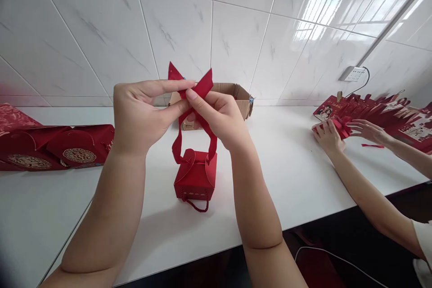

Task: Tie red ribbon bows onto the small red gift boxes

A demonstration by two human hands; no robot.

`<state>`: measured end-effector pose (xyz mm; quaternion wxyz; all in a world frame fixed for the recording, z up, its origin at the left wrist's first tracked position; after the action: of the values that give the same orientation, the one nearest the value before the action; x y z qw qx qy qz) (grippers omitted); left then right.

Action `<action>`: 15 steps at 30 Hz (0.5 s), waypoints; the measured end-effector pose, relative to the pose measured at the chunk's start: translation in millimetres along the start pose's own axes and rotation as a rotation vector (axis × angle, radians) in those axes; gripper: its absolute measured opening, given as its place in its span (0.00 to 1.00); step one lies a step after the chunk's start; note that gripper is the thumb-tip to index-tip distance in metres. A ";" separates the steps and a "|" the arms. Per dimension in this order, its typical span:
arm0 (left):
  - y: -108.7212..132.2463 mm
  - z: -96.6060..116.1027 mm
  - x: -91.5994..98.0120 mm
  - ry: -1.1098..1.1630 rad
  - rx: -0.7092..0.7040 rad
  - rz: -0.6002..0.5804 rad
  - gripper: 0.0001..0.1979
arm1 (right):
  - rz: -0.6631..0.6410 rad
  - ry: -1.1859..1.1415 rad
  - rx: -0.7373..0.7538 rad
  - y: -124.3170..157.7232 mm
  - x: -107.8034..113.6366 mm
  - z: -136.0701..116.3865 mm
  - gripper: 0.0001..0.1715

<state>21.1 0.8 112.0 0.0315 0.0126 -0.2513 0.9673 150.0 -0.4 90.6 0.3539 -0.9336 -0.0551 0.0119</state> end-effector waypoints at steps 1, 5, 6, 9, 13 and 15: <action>0.3 0.4 -0.8 0.005 0.004 -0.006 0.10 | 0.010 -0.010 -0.007 -0.5 0.6 1.9 0.24; -0.3 3.9 3.8 -0.020 -0.020 -0.004 0.14 | 0.088 -0.011 0.005 -4.1 9.7 9.4 0.24; -0.3 5.2 5.8 -0.041 -0.037 -0.013 0.14 | 0.116 0.002 0.018 -5.0 13.5 10.8 0.24; 2.6 9.4 5.1 -0.181 -0.130 -0.153 0.11 | 0.151 0.020 0.056 -6.8 22.4 13.5 0.24; 6.3 3.9 -1.1 -0.307 -0.094 -0.325 0.10 | 0.118 0.003 0.037 -5.5 26.6 14.0 0.25; 4.7 1.6 -0.8 -0.257 -0.044 -0.307 0.11 | 0.084 -0.008 0.014 -4.1 25.6 13.0 0.23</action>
<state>21.6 -4.1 111.2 0.1463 0.1732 -0.2695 0.9359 174.3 14.1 84.0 0.3595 -0.9325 -0.0170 0.0307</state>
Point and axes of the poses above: each hand's wrist, its own y-axis away from the middle knuckle, its own x-axis out of the back of the hand, z = x × y, the point moved 6 cm from there along -y, towards the middle knuckle, and after that the axes turned 15 degrees about x, right-handed, at the moved point
